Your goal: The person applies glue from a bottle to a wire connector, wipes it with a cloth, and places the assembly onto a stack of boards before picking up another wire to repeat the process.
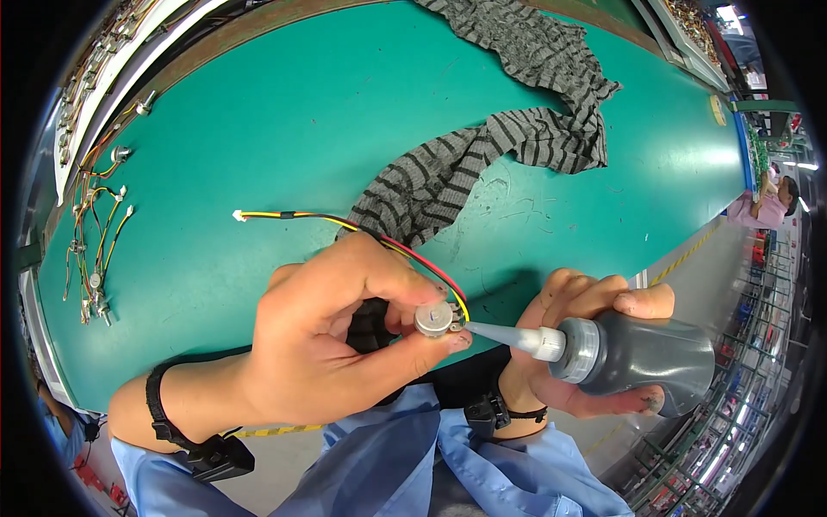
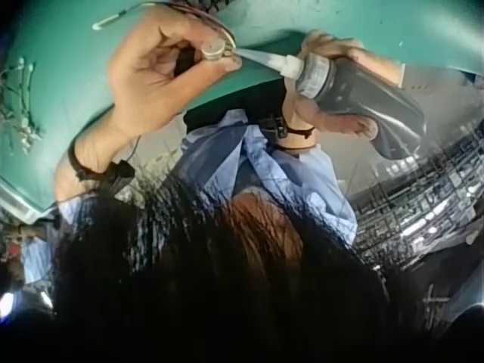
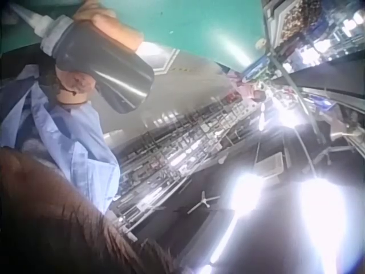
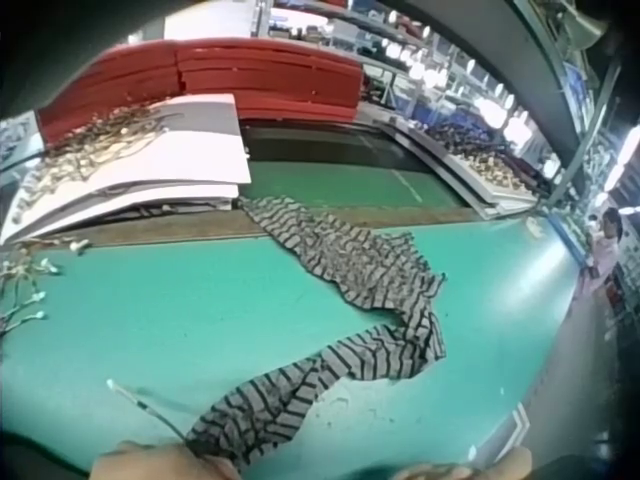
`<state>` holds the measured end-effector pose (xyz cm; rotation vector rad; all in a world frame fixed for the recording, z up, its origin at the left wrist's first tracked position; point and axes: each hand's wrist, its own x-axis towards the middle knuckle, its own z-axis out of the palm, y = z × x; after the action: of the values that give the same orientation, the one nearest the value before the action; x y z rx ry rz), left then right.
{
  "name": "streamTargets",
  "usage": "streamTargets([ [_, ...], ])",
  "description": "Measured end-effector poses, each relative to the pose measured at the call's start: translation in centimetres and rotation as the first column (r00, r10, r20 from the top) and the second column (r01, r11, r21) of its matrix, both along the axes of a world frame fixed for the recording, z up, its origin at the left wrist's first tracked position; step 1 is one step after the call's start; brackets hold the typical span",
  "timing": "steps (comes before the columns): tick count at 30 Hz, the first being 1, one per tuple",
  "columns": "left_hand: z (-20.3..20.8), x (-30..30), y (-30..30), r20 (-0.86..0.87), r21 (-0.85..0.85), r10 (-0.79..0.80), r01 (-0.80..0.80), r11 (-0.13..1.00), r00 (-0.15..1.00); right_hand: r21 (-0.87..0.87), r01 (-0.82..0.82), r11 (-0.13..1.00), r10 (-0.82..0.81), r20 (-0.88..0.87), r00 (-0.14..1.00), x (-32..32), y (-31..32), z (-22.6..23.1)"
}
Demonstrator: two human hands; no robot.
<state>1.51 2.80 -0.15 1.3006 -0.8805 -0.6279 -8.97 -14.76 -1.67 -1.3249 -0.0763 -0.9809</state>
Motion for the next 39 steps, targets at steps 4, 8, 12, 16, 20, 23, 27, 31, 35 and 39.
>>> streamTargets([
  [4, 0.02, 0.08, -0.02, 0.008, 0.008, -0.007, 0.007, 1.000, 1.000, 0.004, 0.002, 1.000, -0.002, 0.003, 1.000, 0.01, -0.03, -0.01],
  [8, 0.01, 0.07, -0.03, 0.019, 0.006, -0.006, 0.006, 1.000, 1.000, 0.007, 0.017, 1.000, -0.017, 0.004, 1.000, -0.03, 0.04, -0.04],
  [12, 0.05, -0.06, -0.02, 0.016, 0.010, 0.001, -0.001, 1.000, 1.000, 0.000, 0.014, 1.000, -0.014, 0.009, 1.000, 0.00, 0.00, -0.04],
  [16, -0.04, -0.04, 0.03, 0.036, 0.014, 0.000, -0.001, 1.000, 0.999, 0.013, 0.014, 1.000, -0.014, 0.005, 1.000, -0.05, 0.05, 0.01],
  [20, -0.13, 0.00, 0.05, 0.056, 0.010, 0.002, -0.003, 1.000, 0.998, 0.023, 0.033, 0.999, -0.033, 0.007, 0.999, 0.11, 0.26, 0.03],
  [23, -0.06, -0.03, 0.10, 0.052, 0.012, 0.007, -0.008, 1.000, 0.999, 0.028, 0.033, 0.999, -0.033, 0.010, 0.999, 0.06, 0.24, 0.05],
  [27, -0.10, -0.04, 0.11, 0.035, 0.018, 0.009, -0.010, 1.000, 0.999, 0.033, 0.025, 0.999, -0.025, 0.011, 1.000, 0.03, 0.20, 0.03],
  [31, -0.10, -0.02, 0.15, 0.038, 0.017, 0.005, -0.006, 1.000, 0.999, 0.040, 0.031, 0.999, -0.032, 0.015, 0.999, 0.02, 0.20, 0.00],
  [35, -0.12, -0.02, 0.19, 0.032, 0.014, 0.000, -0.001, 1.000, 0.999, 0.039, 0.013, 0.999, -0.014, 0.016, 1.000, -0.13, -0.01, -0.09],
  [39, -0.21, -0.01, 0.13, 0.028, 0.008, 0.002, -0.002, 1.000, 1.000, 0.030, 0.016, 0.999, -0.017, 0.011, 1.000, -0.20, 0.02, -0.10],
])
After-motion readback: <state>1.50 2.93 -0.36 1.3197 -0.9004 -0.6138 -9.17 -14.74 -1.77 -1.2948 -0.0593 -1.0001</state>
